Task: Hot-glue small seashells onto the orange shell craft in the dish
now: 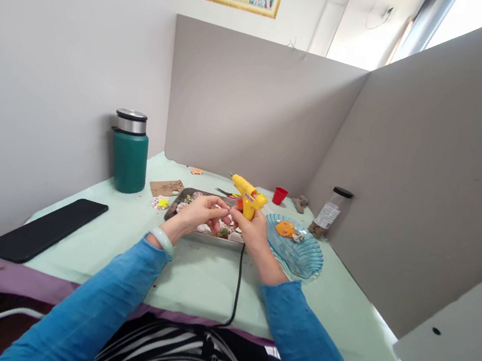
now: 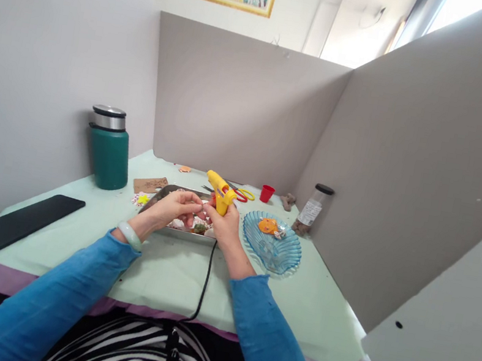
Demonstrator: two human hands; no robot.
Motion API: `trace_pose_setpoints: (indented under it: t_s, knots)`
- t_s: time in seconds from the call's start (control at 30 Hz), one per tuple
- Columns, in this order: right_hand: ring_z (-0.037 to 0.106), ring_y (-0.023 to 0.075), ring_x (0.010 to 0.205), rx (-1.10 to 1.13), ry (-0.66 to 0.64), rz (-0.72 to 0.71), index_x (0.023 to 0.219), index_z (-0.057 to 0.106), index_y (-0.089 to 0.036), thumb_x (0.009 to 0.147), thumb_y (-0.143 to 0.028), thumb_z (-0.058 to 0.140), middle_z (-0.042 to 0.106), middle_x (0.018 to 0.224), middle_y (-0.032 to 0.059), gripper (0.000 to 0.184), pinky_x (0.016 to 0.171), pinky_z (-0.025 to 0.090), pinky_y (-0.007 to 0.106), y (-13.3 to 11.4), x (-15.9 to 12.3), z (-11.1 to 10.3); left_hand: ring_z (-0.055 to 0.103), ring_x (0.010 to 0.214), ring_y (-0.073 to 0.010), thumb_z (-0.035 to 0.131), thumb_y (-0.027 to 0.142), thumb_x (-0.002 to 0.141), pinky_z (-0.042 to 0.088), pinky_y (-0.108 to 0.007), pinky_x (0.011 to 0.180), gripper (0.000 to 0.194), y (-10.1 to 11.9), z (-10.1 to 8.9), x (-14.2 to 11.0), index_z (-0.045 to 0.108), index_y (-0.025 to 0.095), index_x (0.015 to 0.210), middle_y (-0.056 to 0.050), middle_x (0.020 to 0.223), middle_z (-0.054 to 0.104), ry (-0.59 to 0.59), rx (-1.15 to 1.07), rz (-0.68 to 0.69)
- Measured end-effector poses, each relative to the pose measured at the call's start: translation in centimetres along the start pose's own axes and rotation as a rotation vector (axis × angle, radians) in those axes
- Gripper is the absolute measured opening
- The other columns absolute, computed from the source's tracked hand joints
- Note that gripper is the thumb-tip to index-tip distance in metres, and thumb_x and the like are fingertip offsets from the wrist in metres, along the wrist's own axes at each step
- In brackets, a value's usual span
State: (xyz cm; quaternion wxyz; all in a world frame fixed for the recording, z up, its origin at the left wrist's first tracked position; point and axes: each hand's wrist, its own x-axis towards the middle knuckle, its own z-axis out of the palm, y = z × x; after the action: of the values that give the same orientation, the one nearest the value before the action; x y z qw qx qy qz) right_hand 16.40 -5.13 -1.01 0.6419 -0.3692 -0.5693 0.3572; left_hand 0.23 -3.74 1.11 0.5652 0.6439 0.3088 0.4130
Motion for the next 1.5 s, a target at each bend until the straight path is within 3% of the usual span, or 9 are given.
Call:
trace_pose_setpoints:
  t_s: [0.2,0.43,0.57,0.73,0.9,1.23,1.5]
  knots:
    - [0.052,0.0126,0.051,0.028,0.009,0.044,0.095,0.064,-0.022,0.066,-0.04,0.076,0.062,0.069,-0.0018,0.036,0.048,0.044,0.028,0.1,0.1,0.0,0.054,0.044,-0.0082,0.08,0.035,0.07,0.046,-0.02,0.047,0.031,-0.2,-0.3,0.2,0.061,0.013,0.078,0.002,0.054,0.059,-0.043,-0.059,-0.054]
    - [0.047,0.009,0.046,0.122,0.02,0.063,0.093,0.062,-0.02,0.069,-0.047,0.074,0.059,0.063,-0.0042,0.038,0.043,0.039,0.023,-0.7,0.0,-0.2,0.049,0.043,-0.0044,0.082,0.021,0.066,0.043,-0.019,0.045,0.028,-0.5,-0.8,0.7,0.065,0.009,0.085,-0.004,0.068,0.066,0.005,-0.3,-0.116]
    - [0.043,0.0088,0.043,0.072,-0.03,0.088,0.074,0.061,-0.019,0.07,-0.052,0.072,0.053,0.054,-0.0046,0.036,0.042,0.037,0.024,-1.5,-0.1,-0.7,0.051,0.045,-0.0048,0.08,0.018,0.068,0.043,-0.018,0.045,0.022,-0.4,-1.1,0.8,0.064,0.009,0.081,-0.003,0.068,0.064,0.046,-0.35,-0.081]
    - [0.039,0.0088,0.041,-0.034,-0.112,0.113,0.052,0.049,-0.021,0.071,-0.056,0.071,0.045,0.043,-0.0037,0.046,0.042,0.035,0.024,-2.2,0.1,-1.9,0.053,0.048,-0.0049,0.076,0.019,0.073,0.045,-0.017,0.045,0.018,-0.4,-1.8,0.8,0.062,0.012,0.082,-0.002,0.075,0.064,0.068,-0.442,-0.089]
    - [0.037,0.0086,0.039,-0.013,-0.256,0.125,0.063,0.058,-0.02,0.073,-0.054,0.07,0.044,0.042,-0.0054,0.038,0.04,0.03,0.023,-2.4,0.1,-2.6,0.046,0.045,-0.0017,0.075,0.014,0.073,0.039,-0.013,0.041,0.015,-0.5,-2.1,0.8,0.061,0.011,0.079,-0.001,0.073,0.062,0.03,-0.538,-0.086]
    - [0.037,0.009,0.041,-0.062,-0.336,0.095,0.054,0.05,-0.021,0.075,-0.054,0.069,0.043,0.043,-0.0045,0.044,0.043,0.032,0.024,-2.5,-0.3,-2.5,0.037,0.04,0.0013,0.069,0.006,0.076,0.032,-0.009,0.038,0.01,0.3,-1.8,0.4,0.06,0.011,0.078,-0.001,0.069,0.061,0.037,-0.637,-0.099]
    - [0.038,0.0089,0.042,-0.081,-0.386,0.101,0.062,0.052,-0.02,0.076,-0.052,0.069,0.044,0.044,-0.0055,0.039,0.044,0.032,0.024,-2.2,-0.2,-2.7,0.035,0.04,0.0012,0.063,0.003,0.078,0.031,-0.008,0.037,0.011,0.4,-1.6,0.2,0.057,0.011,0.076,-0.002,0.068,0.06,0.0,-0.66,-0.104]
